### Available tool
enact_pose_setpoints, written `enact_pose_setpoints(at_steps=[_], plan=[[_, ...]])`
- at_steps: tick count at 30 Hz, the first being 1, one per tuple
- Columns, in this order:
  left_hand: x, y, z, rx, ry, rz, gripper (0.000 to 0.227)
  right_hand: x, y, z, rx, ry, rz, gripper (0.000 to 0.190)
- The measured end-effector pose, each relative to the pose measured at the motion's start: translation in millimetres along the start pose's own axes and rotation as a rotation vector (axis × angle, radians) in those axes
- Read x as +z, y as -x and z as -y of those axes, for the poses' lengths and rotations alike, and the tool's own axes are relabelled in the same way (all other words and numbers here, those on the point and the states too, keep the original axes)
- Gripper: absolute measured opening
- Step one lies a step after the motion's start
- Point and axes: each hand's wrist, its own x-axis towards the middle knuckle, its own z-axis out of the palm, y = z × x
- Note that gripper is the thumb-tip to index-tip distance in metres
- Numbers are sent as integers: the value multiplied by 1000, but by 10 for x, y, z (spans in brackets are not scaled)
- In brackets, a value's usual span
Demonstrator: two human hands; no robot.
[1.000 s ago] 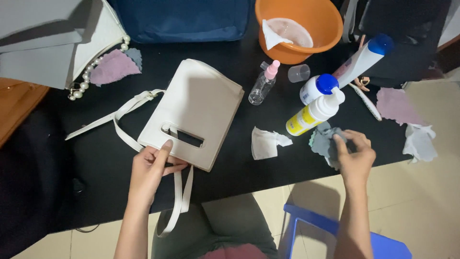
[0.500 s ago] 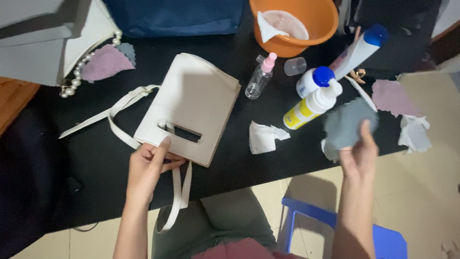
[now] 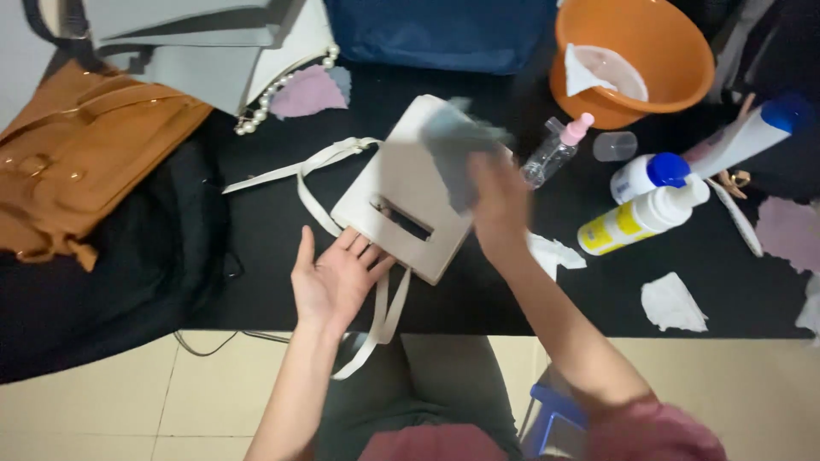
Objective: Cleaning a white leather handbag by spraying a cleaning solution and wiping the surface with a cloth.
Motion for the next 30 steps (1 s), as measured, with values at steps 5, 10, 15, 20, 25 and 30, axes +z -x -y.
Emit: enact_pose_setpoints(at_steps=[5,10,15,20,25,30], plan=[[-182,-54,28,5,-12,156,101,250,-556,892,-392,-560,871,55],[-232,-66,25,25,21,200,99,394,-510,982,-462,-474,849,47],[-99,17,4,57,-14,215,101,416,-457,906,-477,-515,902,44],[59,104,-26,82,-20,206,99,259,-479,900,-546,-528,894,43],[-28,37,-13,87,-25,179,106,114,-465,878,-544,-546,921,44],[-12,35,-3,80,-12,146,110,61,-311,719,-558,-579,927,49]])
